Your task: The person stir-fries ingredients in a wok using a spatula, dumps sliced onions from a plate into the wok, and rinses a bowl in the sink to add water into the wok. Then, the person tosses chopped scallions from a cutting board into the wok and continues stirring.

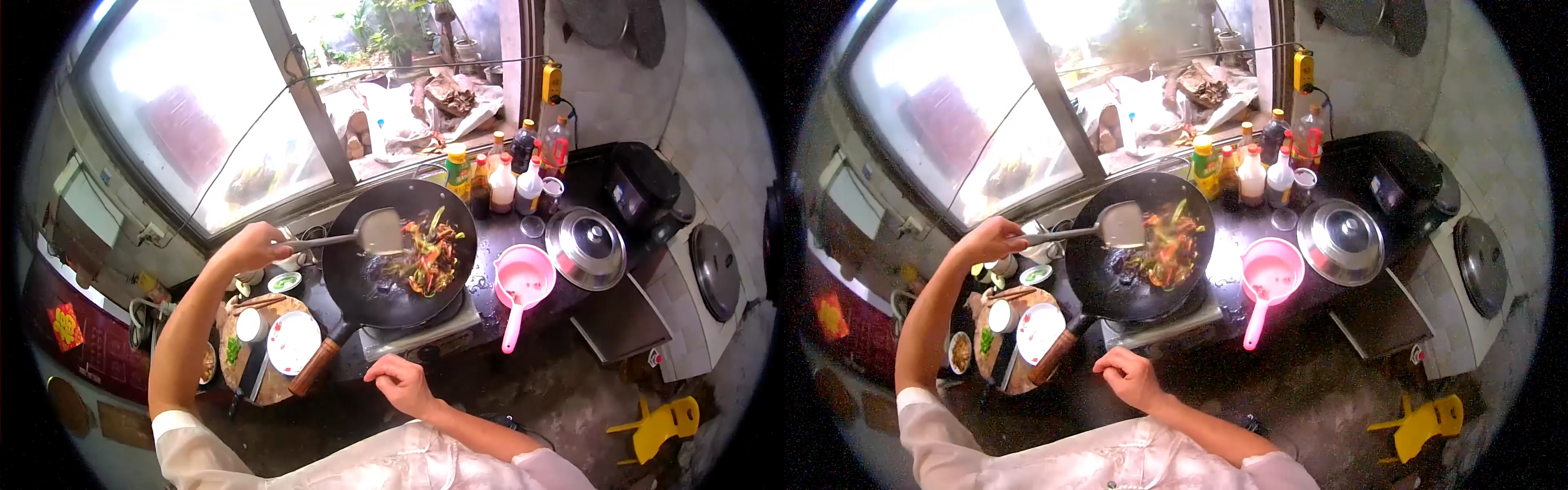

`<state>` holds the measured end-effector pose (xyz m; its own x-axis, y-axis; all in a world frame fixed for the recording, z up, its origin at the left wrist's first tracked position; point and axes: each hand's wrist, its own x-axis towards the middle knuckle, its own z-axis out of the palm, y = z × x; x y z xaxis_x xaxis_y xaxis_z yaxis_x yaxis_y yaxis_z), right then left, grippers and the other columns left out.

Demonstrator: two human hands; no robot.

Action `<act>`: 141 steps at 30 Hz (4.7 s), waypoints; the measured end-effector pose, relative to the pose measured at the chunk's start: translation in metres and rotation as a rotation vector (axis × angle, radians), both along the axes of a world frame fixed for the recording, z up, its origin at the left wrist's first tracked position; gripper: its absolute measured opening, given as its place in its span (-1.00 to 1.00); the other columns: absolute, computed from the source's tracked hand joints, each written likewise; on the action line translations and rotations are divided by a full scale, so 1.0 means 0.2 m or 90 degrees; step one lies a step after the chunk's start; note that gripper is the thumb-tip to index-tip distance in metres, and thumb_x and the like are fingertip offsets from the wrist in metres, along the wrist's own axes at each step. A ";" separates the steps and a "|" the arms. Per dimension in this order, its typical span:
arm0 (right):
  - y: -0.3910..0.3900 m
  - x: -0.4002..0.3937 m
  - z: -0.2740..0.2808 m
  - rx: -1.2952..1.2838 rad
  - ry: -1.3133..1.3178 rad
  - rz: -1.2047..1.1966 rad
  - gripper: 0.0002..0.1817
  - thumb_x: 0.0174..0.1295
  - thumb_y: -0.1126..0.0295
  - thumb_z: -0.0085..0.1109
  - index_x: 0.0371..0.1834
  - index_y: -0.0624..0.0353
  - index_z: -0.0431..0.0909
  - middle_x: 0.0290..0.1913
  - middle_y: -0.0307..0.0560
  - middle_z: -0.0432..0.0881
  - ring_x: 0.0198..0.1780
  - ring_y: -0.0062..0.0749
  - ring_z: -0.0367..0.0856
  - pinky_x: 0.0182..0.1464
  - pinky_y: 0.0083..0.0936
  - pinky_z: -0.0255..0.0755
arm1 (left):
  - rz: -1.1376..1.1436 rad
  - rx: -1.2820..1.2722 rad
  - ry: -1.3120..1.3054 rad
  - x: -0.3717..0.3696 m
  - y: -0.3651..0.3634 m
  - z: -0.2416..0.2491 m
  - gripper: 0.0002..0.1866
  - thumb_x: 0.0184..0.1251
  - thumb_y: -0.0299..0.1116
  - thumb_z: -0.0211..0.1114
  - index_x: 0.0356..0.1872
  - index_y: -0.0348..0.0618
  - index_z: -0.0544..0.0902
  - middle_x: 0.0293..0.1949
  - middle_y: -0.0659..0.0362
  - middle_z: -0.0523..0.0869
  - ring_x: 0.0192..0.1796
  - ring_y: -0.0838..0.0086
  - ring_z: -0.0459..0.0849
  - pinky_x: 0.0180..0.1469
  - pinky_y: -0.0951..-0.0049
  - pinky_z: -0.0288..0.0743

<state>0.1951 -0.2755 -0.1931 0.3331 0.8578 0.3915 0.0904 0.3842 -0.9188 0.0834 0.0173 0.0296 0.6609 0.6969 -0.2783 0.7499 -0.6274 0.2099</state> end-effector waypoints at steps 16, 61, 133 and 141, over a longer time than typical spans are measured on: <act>0.00 -0.09 -0.01 -0.008 -0.008 0.045 -0.87 0.14 0.60 0.16 -0.32 0.21 0.69 -0.31 -0.12 0.67 -0.38 -0.39 0.65 -0.32 -0.51 0.50 | -0.373 0.388 -0.013 0.02 -0.48 -0.12 -0.69 0.33 -0.43 0.22 0.09 0.03 0.55 -0.26 0.10 0.55 -0.28 0.17 0.67 -0.34 0.18 0.49; 0.38 -0.40 0.53 0.168 -0.196 0.045 -0.43 0.09 0.53 0.21 0.22 0.41 0.32 0.13 0.34 0.40 0.18 0.28 0.43 0.22 -0.06 0.39 | -0.119 0.437 0.026 -0.32 -0.79 -0.01 -0.76 0.14 -0.41 0.32 -0.14 0.05 0.67 -0.33 0.15 0.61 -0.18 0.21 0.69 -0.23 0.20 0.53; 0.97 0.47 0.04 -0.449 -0.965 0.084 -0.41 0.38 -0.06 -0.20 -0.18 0.16 0.77 0.02 0.27 0.63 0.19 0.21 0.43 0.20 0.03 0.22 | -0.108 -0.939 -1.005 0.03 -1.08 0.23 -0.28 0.63 0.08 -0.27 0.36 -0.47 0.39 0.28 -0.27 0.54 0.29 -0.05 0.59 0.37 -0.03 0.42; 0.72 0.39 0.44 -0.291 -0.617 0.210 -0.29 0.41 -0.18 -0.30 -0.16 0.15 0.78 0.07 0.34 0.61 0.28 0.34 0.34 0.29 0.14 0.11 | -0.108 -0.941 -1.019 0.03 -1.09 0.22 -0.28 0.63 0.07 -0.26 0.36 -0.47 0.39 0.28 -0.26 0.54 0.29 -0.04 0.59 0.36 -0.02 0.43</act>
